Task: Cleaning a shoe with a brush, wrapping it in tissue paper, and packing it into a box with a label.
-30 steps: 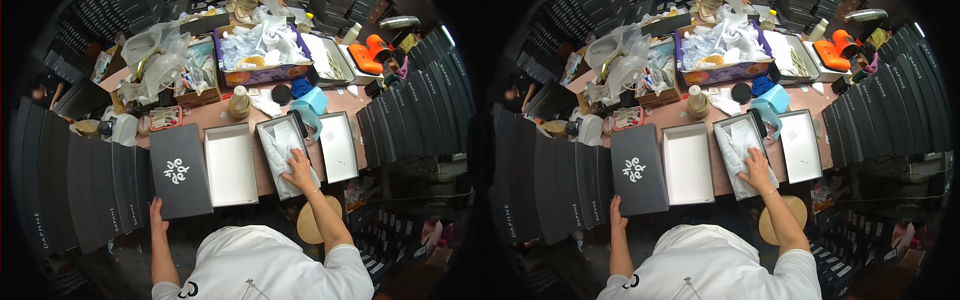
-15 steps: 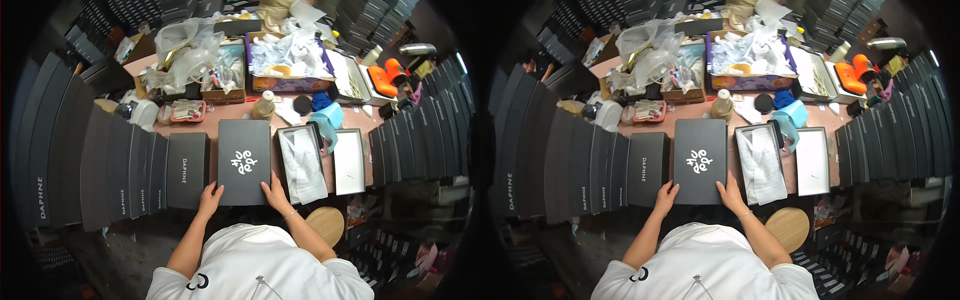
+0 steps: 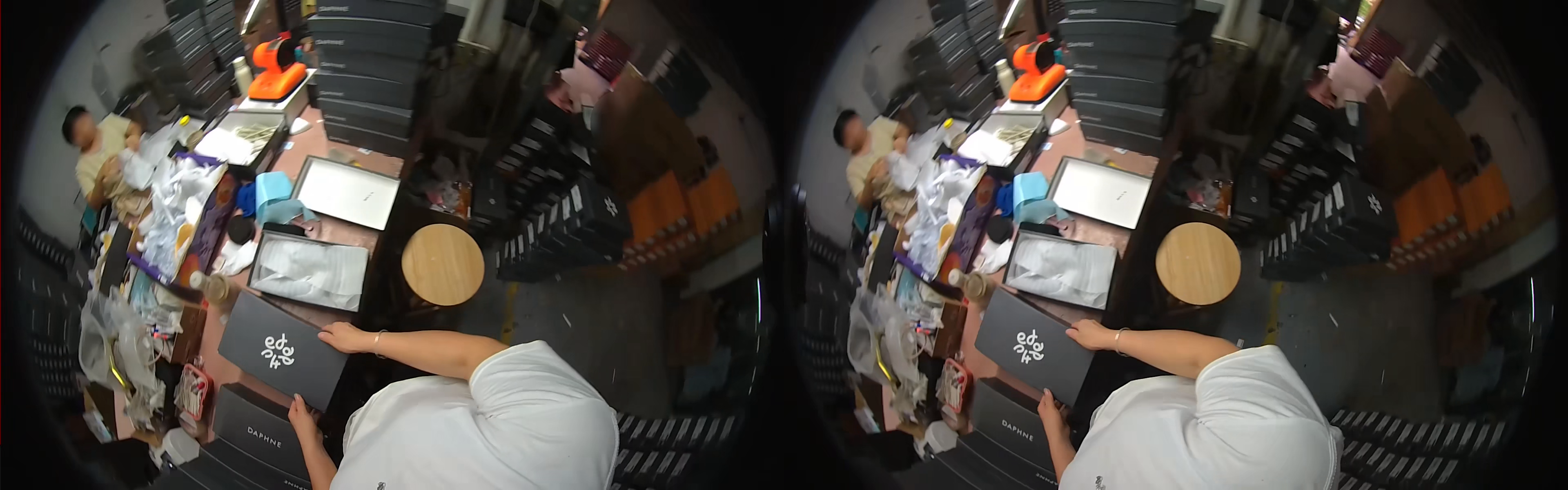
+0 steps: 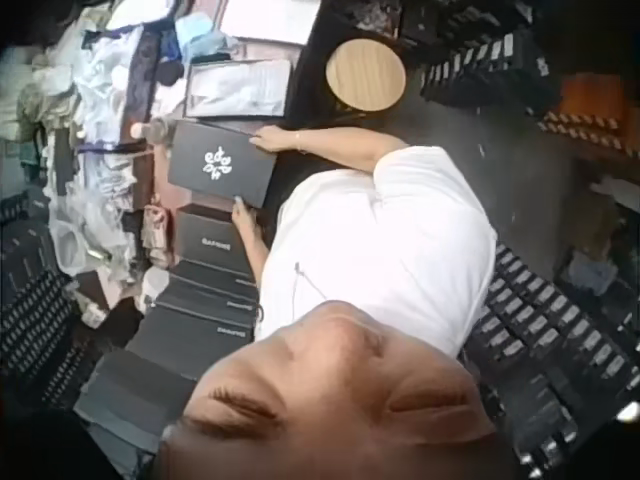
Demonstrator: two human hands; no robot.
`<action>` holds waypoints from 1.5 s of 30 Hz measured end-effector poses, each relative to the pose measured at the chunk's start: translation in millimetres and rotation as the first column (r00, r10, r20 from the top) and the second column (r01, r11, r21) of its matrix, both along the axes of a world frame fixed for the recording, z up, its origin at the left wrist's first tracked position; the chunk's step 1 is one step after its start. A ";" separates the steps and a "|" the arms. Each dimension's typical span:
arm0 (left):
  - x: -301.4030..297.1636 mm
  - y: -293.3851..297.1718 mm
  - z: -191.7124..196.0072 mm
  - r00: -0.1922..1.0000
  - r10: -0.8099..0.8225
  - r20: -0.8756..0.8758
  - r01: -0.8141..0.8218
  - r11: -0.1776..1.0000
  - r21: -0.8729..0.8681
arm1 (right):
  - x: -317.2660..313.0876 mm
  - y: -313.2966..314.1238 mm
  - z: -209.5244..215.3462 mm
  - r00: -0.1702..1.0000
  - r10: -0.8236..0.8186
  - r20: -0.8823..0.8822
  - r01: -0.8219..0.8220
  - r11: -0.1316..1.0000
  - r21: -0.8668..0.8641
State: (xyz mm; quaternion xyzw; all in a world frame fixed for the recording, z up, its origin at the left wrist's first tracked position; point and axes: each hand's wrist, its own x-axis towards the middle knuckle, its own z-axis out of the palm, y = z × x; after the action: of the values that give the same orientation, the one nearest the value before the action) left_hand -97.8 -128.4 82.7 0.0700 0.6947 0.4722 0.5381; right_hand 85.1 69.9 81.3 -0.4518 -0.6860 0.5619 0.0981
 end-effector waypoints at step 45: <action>464.4 217.4 100.8 0.747 -0.229 -0.624 0.421 0.889 0.178 | 915.8 400.7 198.7 0.028 -0.872 -0.488 0.957 0.165 -0.240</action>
State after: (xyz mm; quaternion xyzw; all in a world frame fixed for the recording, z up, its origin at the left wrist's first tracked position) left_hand 366.6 89.1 183.5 0.4167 0.7205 0.4266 0.3538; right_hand 1000.9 470.6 280.1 -0.6011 -0.2159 0.4077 0.6525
